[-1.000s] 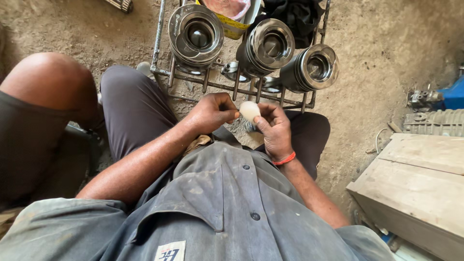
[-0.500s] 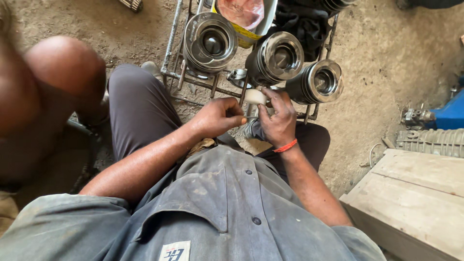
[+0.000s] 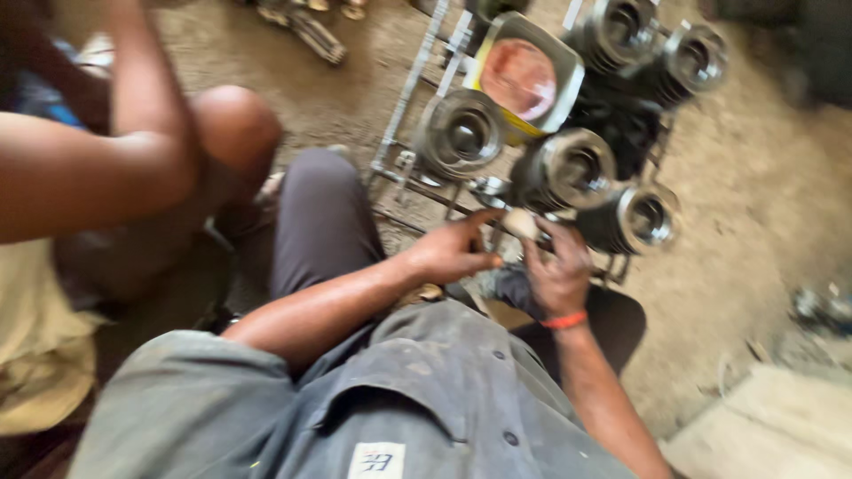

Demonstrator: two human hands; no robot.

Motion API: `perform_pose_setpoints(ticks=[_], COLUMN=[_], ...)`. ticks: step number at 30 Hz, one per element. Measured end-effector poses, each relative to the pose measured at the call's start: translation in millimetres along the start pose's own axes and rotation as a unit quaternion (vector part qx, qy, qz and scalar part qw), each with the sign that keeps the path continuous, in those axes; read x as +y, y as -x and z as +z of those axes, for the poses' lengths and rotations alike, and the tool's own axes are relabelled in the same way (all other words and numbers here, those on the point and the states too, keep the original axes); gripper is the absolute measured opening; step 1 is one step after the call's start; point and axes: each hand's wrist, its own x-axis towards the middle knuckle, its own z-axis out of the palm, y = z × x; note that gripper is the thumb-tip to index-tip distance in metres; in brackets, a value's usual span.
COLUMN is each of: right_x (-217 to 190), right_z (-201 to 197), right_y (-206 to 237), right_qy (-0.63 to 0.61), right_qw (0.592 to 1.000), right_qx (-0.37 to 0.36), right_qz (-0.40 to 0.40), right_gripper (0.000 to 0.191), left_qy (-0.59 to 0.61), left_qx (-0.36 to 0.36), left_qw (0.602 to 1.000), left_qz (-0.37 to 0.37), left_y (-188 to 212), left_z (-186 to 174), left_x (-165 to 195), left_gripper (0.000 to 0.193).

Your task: The person sits on the floor and installs piston rings onto a piston held in a metal rack. They use a small white tool to compress and seat the rings, then place the finished piston back on the rack.

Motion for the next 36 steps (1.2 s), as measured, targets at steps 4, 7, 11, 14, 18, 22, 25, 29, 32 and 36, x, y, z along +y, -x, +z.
perform_pose_setpoints(ticks=[4, 7, 11, 14, 18, 22, 25, 29, 32, 36], right_x=[-1.6, -12.4, -16.6, -12.6, -12.3, -15.6, -17.8, -17.7, -15.9, -11.2], right_z=[-3.0, -0.8, -5.1, -10.2, -6.6, -3.1, 1.7, 3.8, 2.5, 4.1], right_y=[0.2, 2.5, 2.3, -1.3, -7.0, -4.3, 0.2, 2.7, 3.3, 5.6], right_qy=[0.015, -0.030, -0.058, -0.060, -0.081, -0.052, -0.034, -0.032, -0.054, -0.067], right_qw=[0.999, 0.999, 0.996, 0.997, 0.993, 0.997, 0.998, 0.999, 0.998, 0.998], right_qx=[-0.011, -0.024, -0.039, -0.039, -0.075, -0.049, -0.030, -0.025, -0.018, -0.011], right_qz=[-0.031, 0.007, 0.060, -0.041, 0.047, 0.001, -0.042, -0.033, -0.020, 0.021], right_gripper=[0.034, 0.034, 0.033, 0.032, 0.037, 0.041, 0.041, 0.043, 0.043, 0.045], left_qy=[0.003, 0.009, 0.006, -0.021, 0.000, -0.037, -0.065, 0.064, 0.282, 0.428], left_qx=[-0.023, 0.016, 0.025, 0.058, 0.072, 0.112, 0.084, -0.066, -0.124, -0.117], left_qw=[1.000, 0.999, 0.999, 0.996, 0.993, 0.992, 0.994, 0.988, 0.935, 0.869], left_qz=[-0.006, 0.051, 0.036, 0.057, 0.095, 0.053, -0.020, -0.125, -0.177, -0.218], left_y=[-3.5, 1.3, 0.0, -2.4, -3.1, 1.0, 1.9, -4.8, -14.5, -27.0], left_z=[0.3, -5.3, -2.2, 3.0, 1.3, -2.9, -1.8, 7.0, 12.5, 20.3], left_x=[-2.6, -6.4, -10.9, -15.8, -15.8, -9.2, -8.2, -17.2, -30.6, -51.7], left_gripper=[0.091, 0.082, 0.071, 0.062, 0.047, 0.038, 0.035, 0.041, 0.040, 0.037])
